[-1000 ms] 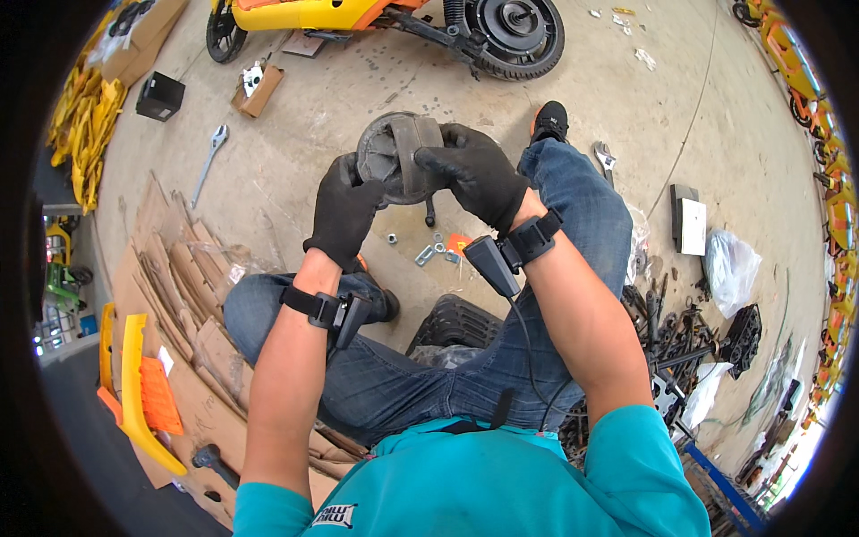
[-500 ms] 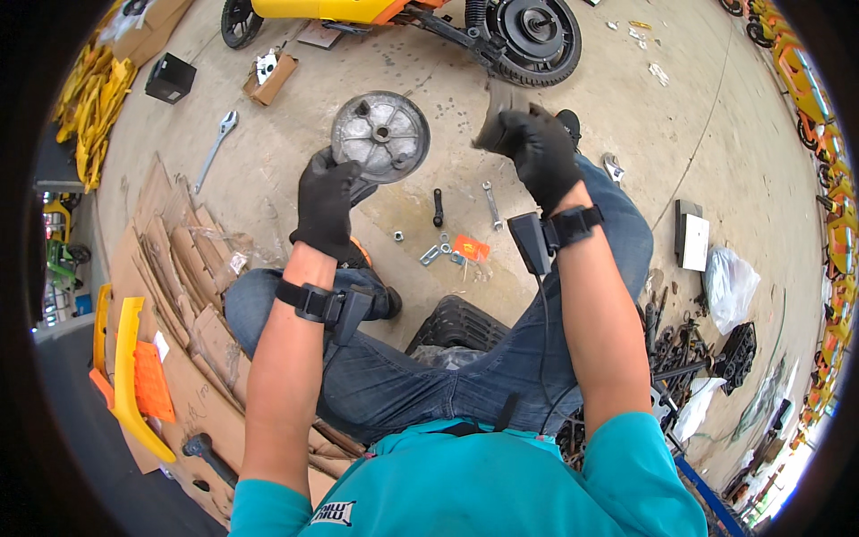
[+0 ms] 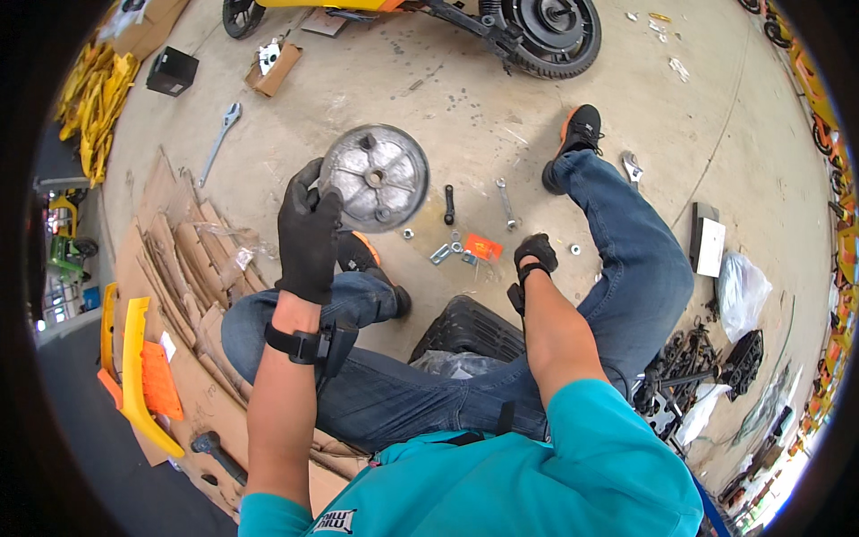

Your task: The person, wearing black gloves, uses their hands to manipulate and reassemble the internal components of a drum brake assembly, including the brake shoes and springs.

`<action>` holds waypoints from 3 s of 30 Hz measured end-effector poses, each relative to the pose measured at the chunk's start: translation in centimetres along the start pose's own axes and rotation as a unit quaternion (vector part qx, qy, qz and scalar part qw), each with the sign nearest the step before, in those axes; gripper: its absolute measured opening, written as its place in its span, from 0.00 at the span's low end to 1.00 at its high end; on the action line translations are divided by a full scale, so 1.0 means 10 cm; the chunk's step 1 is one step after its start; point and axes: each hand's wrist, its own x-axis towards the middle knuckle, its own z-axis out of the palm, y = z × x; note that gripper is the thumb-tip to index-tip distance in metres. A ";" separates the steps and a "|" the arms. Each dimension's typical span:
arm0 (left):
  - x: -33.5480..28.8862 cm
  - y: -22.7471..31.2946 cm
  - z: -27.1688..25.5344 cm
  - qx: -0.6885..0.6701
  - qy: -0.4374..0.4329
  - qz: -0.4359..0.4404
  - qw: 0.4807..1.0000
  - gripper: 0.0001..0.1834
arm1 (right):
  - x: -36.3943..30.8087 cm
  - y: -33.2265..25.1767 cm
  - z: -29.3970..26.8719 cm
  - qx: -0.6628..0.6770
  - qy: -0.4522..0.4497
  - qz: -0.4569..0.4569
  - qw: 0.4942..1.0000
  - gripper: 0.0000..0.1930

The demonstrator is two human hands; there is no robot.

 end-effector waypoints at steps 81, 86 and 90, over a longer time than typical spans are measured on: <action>0.00 0.17 0.33 -0.520 -0.215 -0.261 0.784 0.27 | -3.17 -0.30 -4.77 0.629 0.033 -0.555 0.544 0.26; 0.00 0.17 0.39 -0.534 -0.243 -0.265 0.765 0.29 | -2.96 -0.25 -4.73 0.392 0.320 -0.662 0.553 0.14; 0.02 0.18 0.43 -0.538 -0.266 -0.277 0.750 0.33 | -2.96 -0.28 -4.65 0.497 0.215 -0.637 0.548 0.12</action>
